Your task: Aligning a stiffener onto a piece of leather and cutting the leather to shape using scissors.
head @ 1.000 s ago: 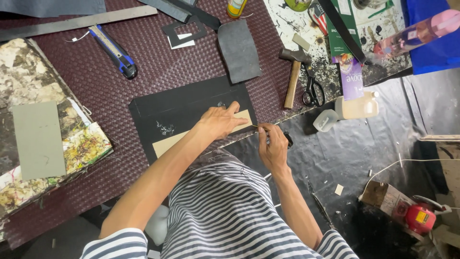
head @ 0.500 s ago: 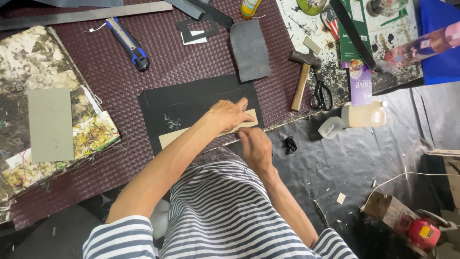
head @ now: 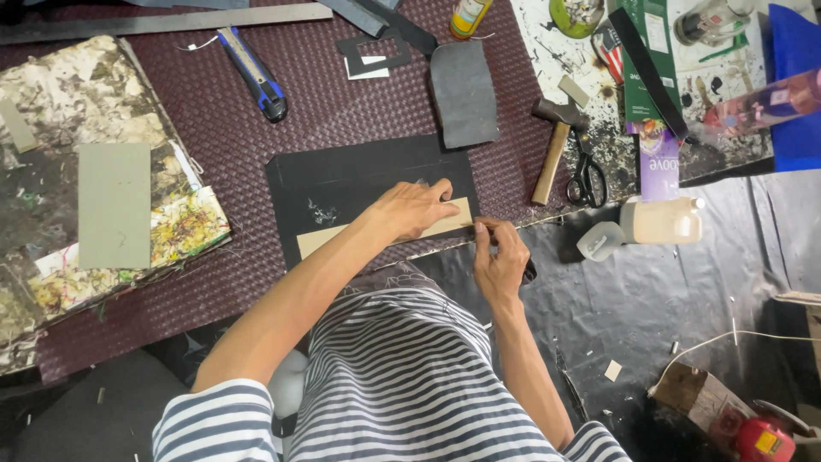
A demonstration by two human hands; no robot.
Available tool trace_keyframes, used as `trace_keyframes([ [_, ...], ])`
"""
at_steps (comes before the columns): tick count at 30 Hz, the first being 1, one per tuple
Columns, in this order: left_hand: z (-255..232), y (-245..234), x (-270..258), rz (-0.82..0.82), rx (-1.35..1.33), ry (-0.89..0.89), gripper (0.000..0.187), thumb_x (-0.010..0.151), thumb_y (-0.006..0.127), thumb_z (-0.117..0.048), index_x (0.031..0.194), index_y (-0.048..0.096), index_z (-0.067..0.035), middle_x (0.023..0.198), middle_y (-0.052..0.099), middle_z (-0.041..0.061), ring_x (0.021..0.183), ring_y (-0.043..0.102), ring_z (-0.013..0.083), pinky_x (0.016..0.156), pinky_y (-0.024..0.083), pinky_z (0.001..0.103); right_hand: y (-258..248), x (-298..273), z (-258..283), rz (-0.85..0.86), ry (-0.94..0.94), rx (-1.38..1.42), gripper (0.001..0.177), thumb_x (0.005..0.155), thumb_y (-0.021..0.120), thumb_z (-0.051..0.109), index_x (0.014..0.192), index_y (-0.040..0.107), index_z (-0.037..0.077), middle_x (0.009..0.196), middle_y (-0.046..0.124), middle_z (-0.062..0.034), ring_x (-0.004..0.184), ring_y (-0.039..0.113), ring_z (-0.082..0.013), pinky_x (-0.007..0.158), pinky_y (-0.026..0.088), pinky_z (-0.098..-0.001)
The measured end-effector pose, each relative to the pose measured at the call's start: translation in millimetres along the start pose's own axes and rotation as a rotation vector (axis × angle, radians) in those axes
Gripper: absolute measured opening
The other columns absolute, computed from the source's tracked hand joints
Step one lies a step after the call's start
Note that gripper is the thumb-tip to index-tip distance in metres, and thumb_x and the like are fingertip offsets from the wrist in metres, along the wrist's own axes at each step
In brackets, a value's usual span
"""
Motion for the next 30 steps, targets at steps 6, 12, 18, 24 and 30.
trace_keyframes([
  [6,18,33,-43,-0.178,0.194,0.1,0.019,0.096,0.056,-0.02,0.1,0.074,-0.022,0.108,0.055,0.005,0.094,0.066,0.0292,0.072,0.057,0.041,5,-7,-23,0.025,-0.007,0.017,0.013,0.105,0.067,0.016,0.097,0.075,0.008,0.088,0.075,-0.0073,0.074,0.07,-0.0298,0.061,0.053,-0.0355],
  [12,19,8,-89,-0.088,0.213,-0.004,0.022,0.095,0.058,-0.018,0.107,0.073,-0.026,0.107,0.053,0.004,0.091,0.066,0.0312,0.072,0.056,0.045,7,-4,-7,0.055,-0.035,0.04,0.013,0.104,0.066,0.011,0.097,0.074,0.004,0.09,0.076,-0.0104,0.075,0.071,-0.0329,0.061,0.054,-0.0374],
  [18,25,10,-83,-0.04,0.186,-0.041,0.027,0.099,0.049,-0.018,0.103,0.072,-0.031,0.105,0.053,0.004,0.09,0.065,0.0307,0.071,0.055,0.044,11,-8,32,0.137,-0.052,0.124,0.007,0.099,0.072,0.012,0.1,0.077,0.009,0.089,0.076,-0.0067,0.076,0.073,-0.0277,0.064,0.058,-0.034],
  [24,31,13,-82,-0.017,0.173,-0.039,0.031,0.1,0.049,-0.019,0.108,0.075,-0.034,0.108,0.052,0.002,0.093,0.066,0.0302,0.075,0.056,0.044,20,-11,39,0.15,-0.095,0.153,0.009,0.1,0.068,0.009,0.102,0.076,0.005,0.089,0.075,-0.0106,0.076,0.072,-0.0319,0.064,0.057,-0.0375],
  [30,29,5,-83,0.015,0.144,-0.037,0.034,0.098,0.05,-0.016,0.111,0.075,-0.035,0.107,0.051,0.002,0.091,0.066,0.0306,0.074,0.057,0.046,59,-38,41,0.179,-0.238,0.151,0.008,0.096,0.07,0.012,0.099,0.078,0.01,0.091,0.075,-0.0057,0.078,0.071,-0.0275,0.068,0.058,-0.038],
])
Point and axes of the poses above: each hand's wrist, its own x-axis towards the middle knuckle, its own y-axis out of the palm, z = x × y, the point moved 5 cm from there along x, towards the middle knuckle
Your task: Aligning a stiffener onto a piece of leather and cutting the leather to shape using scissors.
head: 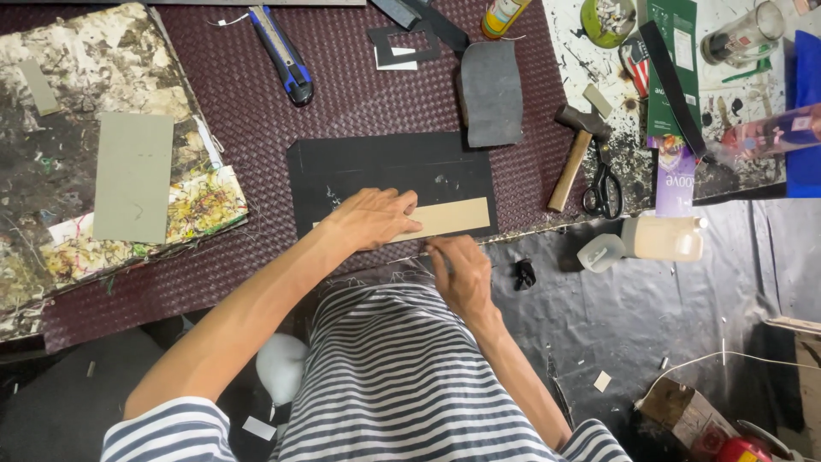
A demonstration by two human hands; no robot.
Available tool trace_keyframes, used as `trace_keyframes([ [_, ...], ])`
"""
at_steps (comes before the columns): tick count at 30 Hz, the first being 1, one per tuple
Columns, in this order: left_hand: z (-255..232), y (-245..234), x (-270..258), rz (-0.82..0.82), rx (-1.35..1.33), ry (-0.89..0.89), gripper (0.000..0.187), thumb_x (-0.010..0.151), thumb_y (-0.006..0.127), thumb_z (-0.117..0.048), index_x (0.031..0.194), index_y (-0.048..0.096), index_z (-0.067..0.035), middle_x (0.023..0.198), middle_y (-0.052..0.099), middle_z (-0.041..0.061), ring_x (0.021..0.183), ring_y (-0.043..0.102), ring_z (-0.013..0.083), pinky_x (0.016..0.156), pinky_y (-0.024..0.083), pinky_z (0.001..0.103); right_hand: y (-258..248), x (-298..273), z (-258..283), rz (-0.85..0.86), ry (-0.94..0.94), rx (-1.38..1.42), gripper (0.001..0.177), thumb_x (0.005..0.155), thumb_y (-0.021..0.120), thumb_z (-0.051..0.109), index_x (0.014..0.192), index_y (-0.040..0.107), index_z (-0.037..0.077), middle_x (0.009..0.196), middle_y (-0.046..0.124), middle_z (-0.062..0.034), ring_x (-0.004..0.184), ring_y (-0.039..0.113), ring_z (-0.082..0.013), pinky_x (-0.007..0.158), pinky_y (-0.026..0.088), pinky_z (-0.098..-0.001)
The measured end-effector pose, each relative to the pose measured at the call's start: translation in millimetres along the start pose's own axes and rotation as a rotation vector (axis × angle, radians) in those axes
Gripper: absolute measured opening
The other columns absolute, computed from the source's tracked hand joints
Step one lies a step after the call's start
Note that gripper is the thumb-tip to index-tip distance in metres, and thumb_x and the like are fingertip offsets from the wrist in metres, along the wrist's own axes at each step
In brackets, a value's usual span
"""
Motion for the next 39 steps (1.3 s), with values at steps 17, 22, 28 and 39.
trace_keyframes([
  [17,3,-31,-49,0.105,-0.079,-0.08,0.036,0.092,0.057,-0.008,0.116,0.077,-0.026,0.109,0.053,0.003,0.092,0.069,0.0314,0.078,0.061,0.049,-15,32,12,-0.005,0.144,0.073,0.009,0.1,0.068,0.011,0.101,0.074,0.005,0.089,0.076,-0.0109,0.075,0.072,-0.0344,0.065,0.056,-0.0412],
  [22,8,-33,-68,0.119,-0.004,-0.12,0.034,0.096,0.052,-0.009,0.112,0.078,-0.024,0.107,0.058,0.005,0.084,0.072,0.0325,0.072,0.061,0.05,-9,23,5,0.028,0.152,0.081,0.008,0.101,0.067,0.011,0.1,0.073,0.005,0.088,0.075,-0.0113,0.075,0.071,-0.0355,0.065,0.056,-0.043],
  [28,18,-14,-52,0.114,-0.051,-0.089,0.03,0.101,0.052,-0.021,0.109,0.08,-0.027,0.111,0.061,0.004,0.082,0.075,0.0361,0.072,0.061,0.051,23,19,42,0.067,0.168,0.337,0.019,0.101,0.059,0.01,0.095,0.076,0.01,0.082,0.076,-0.0061,0.073,0.073,-0.031,0.067,0.056,-0.0395],
  [39,15,-25,-48,0.282,-0.057,-0.078,0.036,0.102,0.046,-0.022,0.113,0.08,-0.023,0.126,0.061,0.002,0.09,0.074,0.0458,0.081,0.061,0.058,73,34,83,0.286,0.06,0.54,0.016,0.099,0.064,0.008,0.109,0.076,0.006,0.092,0.076,-0.0153,0.084,0.073,-0.04,0.073,0.058,-0.0463],
])
Point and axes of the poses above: each hand's wrist, its own x-axis towards the middle knuckle, its own y-axis out of the palm, z = x × y, the point moved 5 cm from there along x, towards the middle knuckle
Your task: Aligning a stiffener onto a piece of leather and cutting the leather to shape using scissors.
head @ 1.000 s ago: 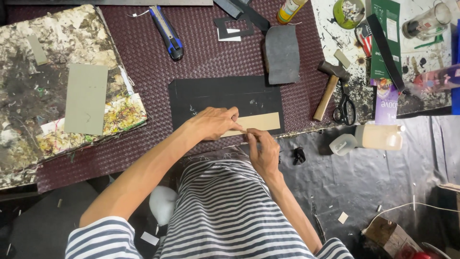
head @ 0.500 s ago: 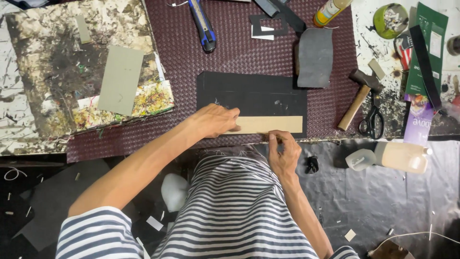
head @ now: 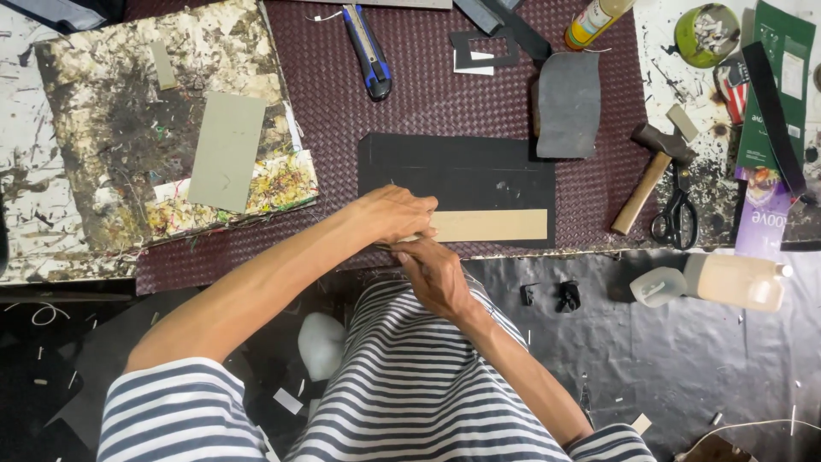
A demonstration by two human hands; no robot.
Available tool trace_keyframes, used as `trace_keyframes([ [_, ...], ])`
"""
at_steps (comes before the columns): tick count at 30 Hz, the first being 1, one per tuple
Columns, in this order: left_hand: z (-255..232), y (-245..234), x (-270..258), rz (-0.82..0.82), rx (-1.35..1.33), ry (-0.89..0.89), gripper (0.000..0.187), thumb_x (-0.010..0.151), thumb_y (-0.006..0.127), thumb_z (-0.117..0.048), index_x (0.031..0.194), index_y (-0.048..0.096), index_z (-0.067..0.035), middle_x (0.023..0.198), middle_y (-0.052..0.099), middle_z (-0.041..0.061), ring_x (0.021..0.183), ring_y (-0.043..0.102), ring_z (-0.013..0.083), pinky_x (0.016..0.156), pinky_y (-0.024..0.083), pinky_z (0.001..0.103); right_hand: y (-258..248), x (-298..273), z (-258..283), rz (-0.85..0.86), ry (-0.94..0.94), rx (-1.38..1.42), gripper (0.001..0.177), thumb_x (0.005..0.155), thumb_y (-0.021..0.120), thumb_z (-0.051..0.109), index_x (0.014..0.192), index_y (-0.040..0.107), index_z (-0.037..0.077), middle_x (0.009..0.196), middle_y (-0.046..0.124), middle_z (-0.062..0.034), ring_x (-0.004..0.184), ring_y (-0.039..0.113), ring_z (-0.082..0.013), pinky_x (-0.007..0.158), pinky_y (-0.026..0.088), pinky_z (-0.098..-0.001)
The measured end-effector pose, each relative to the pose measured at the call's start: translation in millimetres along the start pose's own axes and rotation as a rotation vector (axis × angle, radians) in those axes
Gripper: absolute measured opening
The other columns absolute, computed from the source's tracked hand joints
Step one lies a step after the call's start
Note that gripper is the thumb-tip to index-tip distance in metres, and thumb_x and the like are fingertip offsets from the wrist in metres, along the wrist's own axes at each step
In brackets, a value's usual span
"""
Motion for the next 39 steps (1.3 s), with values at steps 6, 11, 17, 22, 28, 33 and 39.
trace_keyframes([
  [6,7,3,2,0.018,-0.061,0.035,0.036,0.104,0.044,-0.03,0.121,0.077,-0.03,0.125,0.06,0.003,0.093,0.073,0.0491,0.085,0.06,0.061,3,3,1,-0.005,-0.04,-0.019,0.016,0.1,0.062,0.008,0.11,0.074,0.004,0.091,0.074,-0.0176,0.082,0.071,-0.0423,0.07,0.058,-0.0475],
  [11,5,-6,-3,0.057,-0.047,0.036,0.037,0.102,0.047,-0.024,0.125,0.074,-0.034,0.125,0.058,0.003,0.094,0.072,0.0473,0.086,0.061,0.06,0,0,-5,-0.001,-0.025,-0.006,0.017,0.101,0.061,0.01,0.111,0.074,0.005,0.09,0.073,-0.0174,0.083,0.071,-0.0419,0.071,0.058,-0.0473],
  [17,4,-8,-2,0.078,-0.063,0.025,0.041,0.1,0.051,-0.016,0.129,0.072,-0.035,0.124,0.058,0.005,0.095,0.073,0.0458,0.086,0.061,0.059,0,3,0,-0.029,-0.057,-0.043,0.014,0.099,0.063,0.008,0.108,0.073,0.005,0.087,0.072,-0.0154,0.078,0.07,-0.0393,0.069,0.058,-0.0455],
  [22,8,-3,-2,0.081,-0.052,0.031,0.046,0.097,0.053,-0.01,0.132,0.071,-0.034,0.123,0.058,0.006,0.095,0.073,0.0465,0.084,0.061,0.059,-28,-13,-16,-0.079,-0.069,-0.205,0.013,0.098,0.064,0.009,0.106,0.074,0.007,0.083,0.071,-0.0115,0.073,0.07,-0.034,0.065,0.057,-0.0425],
  [28,4,-14,-5,0.096,-0.089,0.031,0.049,0.094,0.056,-0.003,0.132,0.07,-0.032,0.122,0.06,0.009,0.096,0.072,0.0472,0.086,0.06,0.059,-25,-6,8,-0.091,-0.093,-0.321,0.009,0.098,0.065,0.012,0.1,0.073,0.007,0.076,0.062,-0.0114,0.068,0.066,-0.0335,0.059,0.054,-0.0425],
  [33,5,-17,-6,0.098,-0.102,0.014,0.043,0.098,0.056,-0.01,0.129,0.072,-0.034,0.123,0.061,0.008,0.096,0.073,0.0451,0.087,0.06,0.058,12,2,18,-0.041,-0.283,-0.359,0.009,0.095,0.063,0.009,0.098,0.071,0.006,0.076,0.059,-0.0099,0.067,0.064,-0.0306,0.058,0.055,-0.0409],
  [39,4,-22,-7,0.12,-0.11,0.021,0.037,0.099,0.057,-0.014,0.127,0.073,-0.032,0.123,0.062,0.01,0.097,0.072,0.0464,0.087,0.06,0.058,28,4,34,-0.034,-0.371,-0.327,0.013,0.099,0.062,0.012,0.093,0.07,0.004,0.079,0.063,-0.0126,0.069,0.067,-0.0308,0.06,0.055,-0.039],
])
Point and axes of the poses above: each hand's wrist, its own x-axis towards the middle knuckle, its own y-axis out of the palm, z = x × y, the point moved 5 cm from there along x, towards the middle knuckle
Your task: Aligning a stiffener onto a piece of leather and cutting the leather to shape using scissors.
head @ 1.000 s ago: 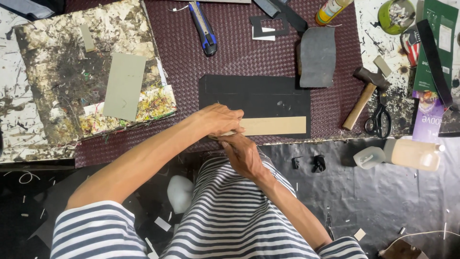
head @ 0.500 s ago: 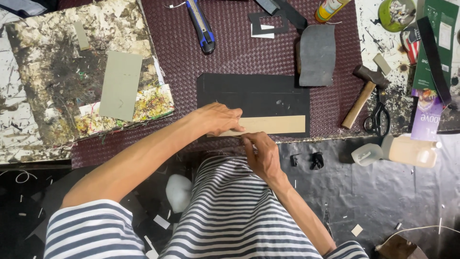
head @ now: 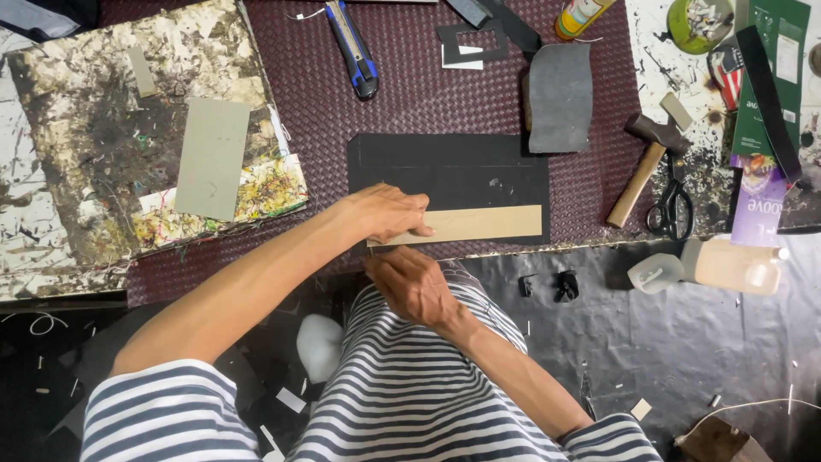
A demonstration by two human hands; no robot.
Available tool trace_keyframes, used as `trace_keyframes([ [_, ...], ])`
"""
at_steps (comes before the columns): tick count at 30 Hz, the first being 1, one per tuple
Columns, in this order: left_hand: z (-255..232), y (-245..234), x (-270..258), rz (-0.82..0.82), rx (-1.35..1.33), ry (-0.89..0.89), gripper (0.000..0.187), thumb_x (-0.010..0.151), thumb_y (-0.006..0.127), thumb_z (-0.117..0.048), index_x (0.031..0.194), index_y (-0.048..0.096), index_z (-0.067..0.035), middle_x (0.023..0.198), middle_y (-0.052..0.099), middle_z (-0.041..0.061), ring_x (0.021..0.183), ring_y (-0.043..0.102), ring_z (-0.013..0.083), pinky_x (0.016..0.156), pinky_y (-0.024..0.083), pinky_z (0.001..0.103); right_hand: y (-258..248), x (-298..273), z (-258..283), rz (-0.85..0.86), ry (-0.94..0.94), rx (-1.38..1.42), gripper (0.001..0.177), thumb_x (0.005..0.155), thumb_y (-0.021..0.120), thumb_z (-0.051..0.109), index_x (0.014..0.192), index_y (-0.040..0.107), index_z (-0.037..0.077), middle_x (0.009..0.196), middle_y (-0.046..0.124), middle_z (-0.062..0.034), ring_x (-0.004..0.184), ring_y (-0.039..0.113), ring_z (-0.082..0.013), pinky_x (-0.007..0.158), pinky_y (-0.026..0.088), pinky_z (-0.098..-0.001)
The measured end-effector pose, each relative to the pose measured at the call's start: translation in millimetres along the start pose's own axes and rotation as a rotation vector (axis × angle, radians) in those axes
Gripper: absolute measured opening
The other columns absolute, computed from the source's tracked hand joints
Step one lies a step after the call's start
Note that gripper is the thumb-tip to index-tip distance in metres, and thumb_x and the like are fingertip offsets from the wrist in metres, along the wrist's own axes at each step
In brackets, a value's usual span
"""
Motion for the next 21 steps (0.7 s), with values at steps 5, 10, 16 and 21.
trace_keyframes([
  [5,6,9,6,-0.024,0.0,0.011,0.032,0.1,0.057,-0.021,0.125,0.074,-0.032,0.122,0.063,0.009,0.096,0.073,0.0446,0.087,0.06,0.057,-27,-53,-55,-0.04,0.248,0.042,0.013,0.097,0.065,0.011,0.101,0.074,0.005,0.078,0.066,-0.013,0.069,0.068,-0.0344,0.06,0.056,-0.0429],
  [10,5,13,10,-0.042,0.014,0.022,0.03,0.102,0.055,-0.027,0.124,0.075,-0.032,0.121,0.064,0.009,0.095,0.074,0.0434,0.086,0.061,0.056,-71,-52,-63,-0.112,0.357,-0.06,0.012,0.097,0.068,0.011,0.106,0.076,0.007,0.083,0.07,-0.01,0.075,0.071,-0.0335,0.065,0.057,-0.0409],
  [16,1,13,8,-0.026,0.092,-0.015,0.039,0.098,0.056,-0.014,0.127,0.073,-0.036,0.122,0.064,0.008,0.093,0.075,0.0412,0.084,0.061,0.055,-75,-46,-60,-0.146,0.311,-0.094,0.011,0.097,0.068,0.01,0.104,0.077,0.009,0.079,0.07,-0.008,0.069,0.07,-0.0303,0.064,0.057,-0.039],
  [21,-3,5,3,0.0,0.078,-0.028,0.042,0.097,0.056,-0.011,0.128,0.072,-0.034,0.124,0.064,0.009,0.096,0.074,0.0419,0.086,0.06,0.056,-111,-65,-73,-0.198,0.476,-0.101,0.009,0.101,0.066,0.011,0.101,0.074,0.009,0.079,0.072,-0.0077,0.07,0.071,-0.0312,0.063,0.055,-0.0395],
])
Point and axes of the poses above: each hand's wrist, its own x-axis towards the middle knuckle, its own y-axis out of the palm, z = x × y, the point moved 5 cm from there along x, towards the middle knuckle
